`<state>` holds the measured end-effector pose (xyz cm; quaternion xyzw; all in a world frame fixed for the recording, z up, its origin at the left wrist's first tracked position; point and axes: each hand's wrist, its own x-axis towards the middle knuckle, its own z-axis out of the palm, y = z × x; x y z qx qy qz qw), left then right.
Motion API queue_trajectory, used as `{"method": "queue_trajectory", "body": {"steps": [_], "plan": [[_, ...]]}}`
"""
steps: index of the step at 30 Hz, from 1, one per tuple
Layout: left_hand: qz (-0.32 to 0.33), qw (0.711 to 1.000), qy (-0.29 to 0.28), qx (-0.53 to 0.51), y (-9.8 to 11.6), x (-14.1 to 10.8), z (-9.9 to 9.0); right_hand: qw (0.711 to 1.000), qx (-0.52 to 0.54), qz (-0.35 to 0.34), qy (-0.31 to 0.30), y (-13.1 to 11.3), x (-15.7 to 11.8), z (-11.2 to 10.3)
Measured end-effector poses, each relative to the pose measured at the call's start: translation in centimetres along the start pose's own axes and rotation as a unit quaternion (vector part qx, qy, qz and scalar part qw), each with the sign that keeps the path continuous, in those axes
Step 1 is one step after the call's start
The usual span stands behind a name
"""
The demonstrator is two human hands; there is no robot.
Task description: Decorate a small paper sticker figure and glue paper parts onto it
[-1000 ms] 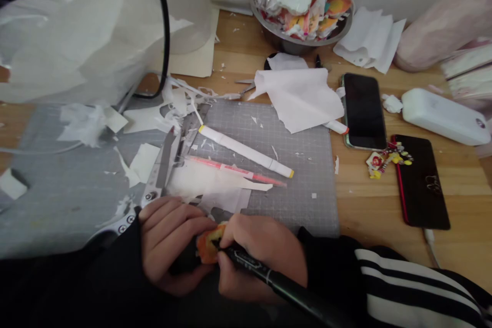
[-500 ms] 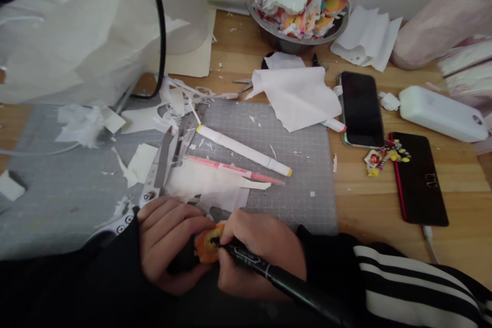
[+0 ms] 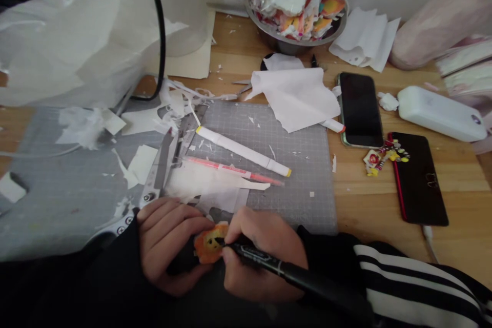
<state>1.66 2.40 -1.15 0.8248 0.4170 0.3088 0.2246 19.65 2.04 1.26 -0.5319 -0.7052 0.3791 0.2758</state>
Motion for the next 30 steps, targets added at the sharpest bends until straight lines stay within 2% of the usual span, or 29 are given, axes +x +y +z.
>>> {"method": "queue_trajectory", "body": {"steps": [5, 14, 30], "plan": [[0.007, 1.000, -0.004, 0.004, -0.04, 0.02, -0.10, 1.000, -0.009, 0.020, 0.005, 0.00, -0.04, 0.08], [0.001, 1.000, -0.011, 0.005, -0.02, 0.00, -0.15, 0.999, -0.042, -0.010, -0.024, 0.15, 0.01, -0.04], [0.006, 1.000, -0.015, 0.006, -0.15, -0.06, -0.13, 0.998, -0.068, 0.002, -0.005, 0.08, -0.17, 0.16]]}}
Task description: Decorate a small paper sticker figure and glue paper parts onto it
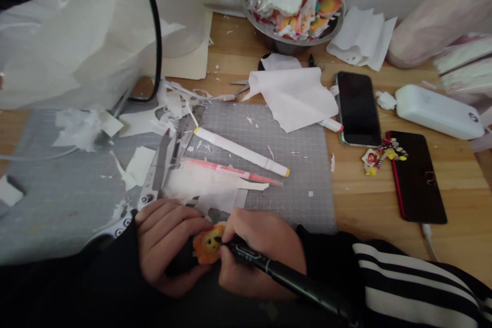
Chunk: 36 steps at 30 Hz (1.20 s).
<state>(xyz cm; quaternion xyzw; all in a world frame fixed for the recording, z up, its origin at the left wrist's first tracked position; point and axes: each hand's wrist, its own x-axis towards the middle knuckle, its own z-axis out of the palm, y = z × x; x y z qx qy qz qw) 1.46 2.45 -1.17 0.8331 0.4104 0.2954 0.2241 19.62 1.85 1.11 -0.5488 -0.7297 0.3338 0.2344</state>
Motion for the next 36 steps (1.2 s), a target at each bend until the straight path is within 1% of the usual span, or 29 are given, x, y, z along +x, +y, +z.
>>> {"method": "queue_trajectory", "body": {"steps": [3, 7, 12, 16, 20, 24, 27, 30, 36], "plan": [[0.004, 1.000, 0.000, 0.001, 0.00, 0.03, -0.03, 1.000, -0.003, -0.004, 0.005, 0.00, 0.06, -0.02], [0.002, 1.000, 0.006, 0.001, 0.01, 0.05, -0.03, 1.000, -0.002, -0.005, -0.003, 0.11, 0.08, -0.07], [-0.001, 1.000, 0.012, 0.003, 0.18, 0.09, 0.17, 1.000, 0.007, -0.002, 0.009, 0.22, -0.09, 0.08], [-0.016, 0.999, 0.037, -0.002, 0.30, 0.08, 0.35, 1.000, 0.006, 0.016, -0.001, 0.16, -0.21, 0.07], [-0.006, 1.000, 0.008, -0.005, 0.17, 0.03, 0.17, 0.999, 0.018, 0.042, -0.020, 0.00, -0.14, -0.03], [-0.002, 1.000, 0.005, -0.004, 0.07, 0.05, -0.02, 0.998, 0.031, 0.048, -0.010, -0.16, -0.05, -0.02], [-0.001, 1.000, 0.001, -0.004, 0.04, 0.04, -0.04, 0.998, 0.023, 0.055, -0.013, -0.19, -0.05, -0.03], [0.002, 1.000, -0.004, 0.000, 0.00, -0.02, -0.05, 0.999, 0.018, 0.042, -0.013, -0.16, 0.01, -0.17], [-0.004, 1.000, -0.004, 0.003, -0.02, -0.11, -0.06, 0.997, 0.080, 0.008, 0.002, -0.17, 0.41, -0.59]]}}
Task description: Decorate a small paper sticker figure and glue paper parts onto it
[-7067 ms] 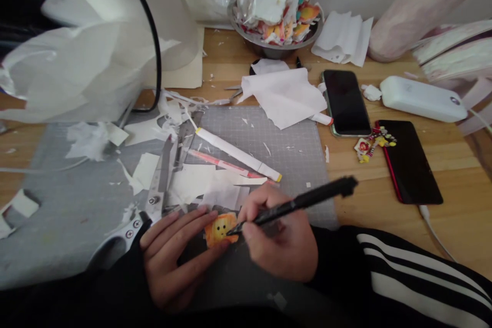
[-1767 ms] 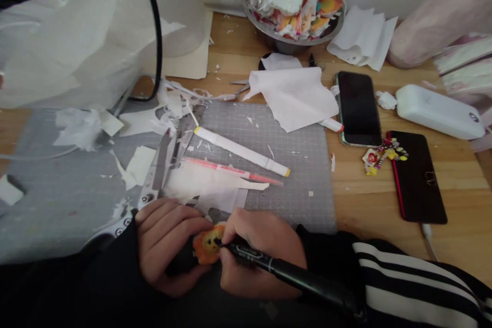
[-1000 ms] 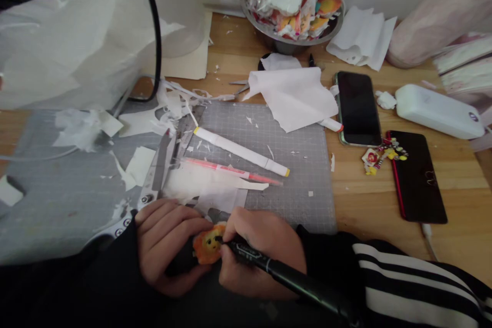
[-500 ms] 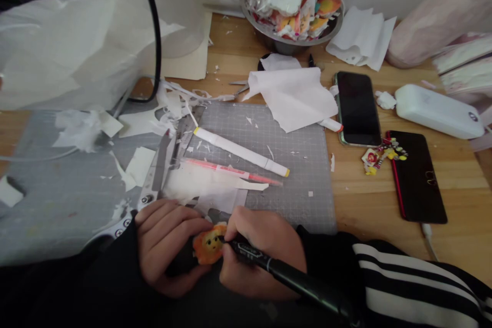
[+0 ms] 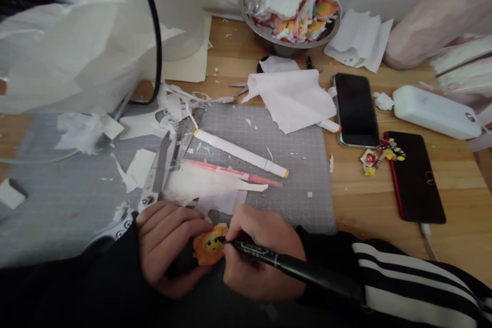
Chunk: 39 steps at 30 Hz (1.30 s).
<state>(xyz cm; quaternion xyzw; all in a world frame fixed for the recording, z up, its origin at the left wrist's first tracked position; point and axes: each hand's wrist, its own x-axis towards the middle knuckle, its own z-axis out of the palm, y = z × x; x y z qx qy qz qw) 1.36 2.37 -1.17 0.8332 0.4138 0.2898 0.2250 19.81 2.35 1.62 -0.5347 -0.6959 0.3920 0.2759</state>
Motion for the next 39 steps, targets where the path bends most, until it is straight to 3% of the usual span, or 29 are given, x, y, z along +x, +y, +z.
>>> {"method": "queue_trajectory", "body": {"steps": [19, 27, 39], "plan": [[-0.002, 1.000, 0.009, 0.012, 0.16, 0.14, 0.19, 0.994, -0.082, -0.061, -0.034, 0.29, 0.00, 0.05], [0.005, 1.000, 0.009, 0.018, 0.07, 0.18, 0.14, 0.998, -0.064, -0.019, -0.013, 0.23, -0.17, 0.22], [0.004, 1.000, 0.006, 0.015, 0.07, 0.09, 0.18, 0.998, -0.052, -0.012, -0.019, 0.07, 0.05, 0.00]]}}
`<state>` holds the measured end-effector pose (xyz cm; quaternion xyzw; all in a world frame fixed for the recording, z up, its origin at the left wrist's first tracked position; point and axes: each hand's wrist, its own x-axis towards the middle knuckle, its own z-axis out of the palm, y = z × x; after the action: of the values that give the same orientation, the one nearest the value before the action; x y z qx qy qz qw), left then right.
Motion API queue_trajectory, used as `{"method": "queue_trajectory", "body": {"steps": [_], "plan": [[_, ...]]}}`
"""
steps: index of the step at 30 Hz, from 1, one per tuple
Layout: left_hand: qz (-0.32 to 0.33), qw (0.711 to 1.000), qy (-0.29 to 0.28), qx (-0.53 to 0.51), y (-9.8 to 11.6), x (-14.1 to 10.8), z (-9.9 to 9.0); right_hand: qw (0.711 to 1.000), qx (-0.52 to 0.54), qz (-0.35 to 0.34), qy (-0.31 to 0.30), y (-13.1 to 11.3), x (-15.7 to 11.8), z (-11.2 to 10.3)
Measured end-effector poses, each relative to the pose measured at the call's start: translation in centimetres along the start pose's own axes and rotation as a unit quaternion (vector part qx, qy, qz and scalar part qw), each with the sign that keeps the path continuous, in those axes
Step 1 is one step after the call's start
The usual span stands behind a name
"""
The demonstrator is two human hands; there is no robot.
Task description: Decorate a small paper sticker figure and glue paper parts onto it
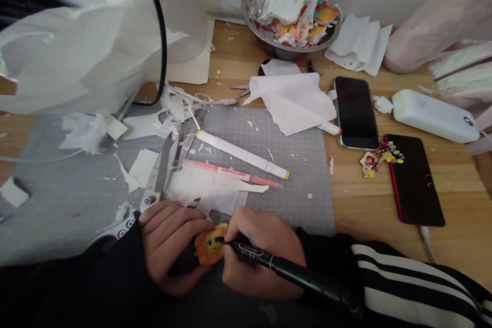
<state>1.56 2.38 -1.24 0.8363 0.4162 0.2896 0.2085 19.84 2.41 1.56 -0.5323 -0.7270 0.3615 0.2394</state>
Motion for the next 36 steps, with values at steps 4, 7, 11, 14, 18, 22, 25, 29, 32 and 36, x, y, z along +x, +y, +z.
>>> {"method": "queue_trajectory", "body": {"steps": [4, 7, 11, 14, 18, 22, 25, 29, 32, 36], "plan": [[-0.003, 1.000, 0.001, -0.005, 0.01, -0.01, 0.01, 1.000, -0.006, 0.003, -0.016, -0.05, 0.04, -0.12], [-0.001, 1.000, 0.003, -0.007, 0.00, 0.00, 0.03, 1.000, -0.009, 0.002, -0.016, 0.00, 0.01, -0.04], [0.000, 1.000, 0.000, -0.009, -0.06, -0.05, 0.09, 1.000, 0.005, 0.009, 0.002, 0.04, -0.03, 0.09], [-0.002, 1.000, -0.002, -0.011, -0.08, -0.12, 0.11, 1.000, 0.010, 0.008, -0.002, 0.03, -0.01, 0.06], [-0.002, 1.000, 0.000, -0.013, -0.11, -0.18, 0.07, 0.999, 0.033, 0.009, -0.011, 0.04, -0.05, -0.09], [0.002, 1.000, -0.004, -0.017, -0.17, -0.14, 0.03, 0.992, 0.121, 0.022, 0.031, 0.18, -0.14, -0.17], [0.002, 1.000, -0.006, -0.018, -0.14, -0.09, 0.04, 0.991, 0.130, 0.010, 0.019, 0.28, -0.17, -0.08], [-0.001, 1.000, 0.008, -0.015, 0.01, -0.07, 0.10, 0.997, 0.074, -0.021, -0.017, 0.25, -0.06, 0.01], [-0.003, 1.000, 0.011, -0.019, 0.06, -0.05, 0.12, 0.998, 0.038, -0.038, -0.031, 0.21, 0.03, -0.02], [-0.002, 1.000, 0.007, -0.019, 0.07, 0.00, 0.07, 0.998, 0.008, -0.047, -0.044, 0.28, -0.04, 0.06]]}}
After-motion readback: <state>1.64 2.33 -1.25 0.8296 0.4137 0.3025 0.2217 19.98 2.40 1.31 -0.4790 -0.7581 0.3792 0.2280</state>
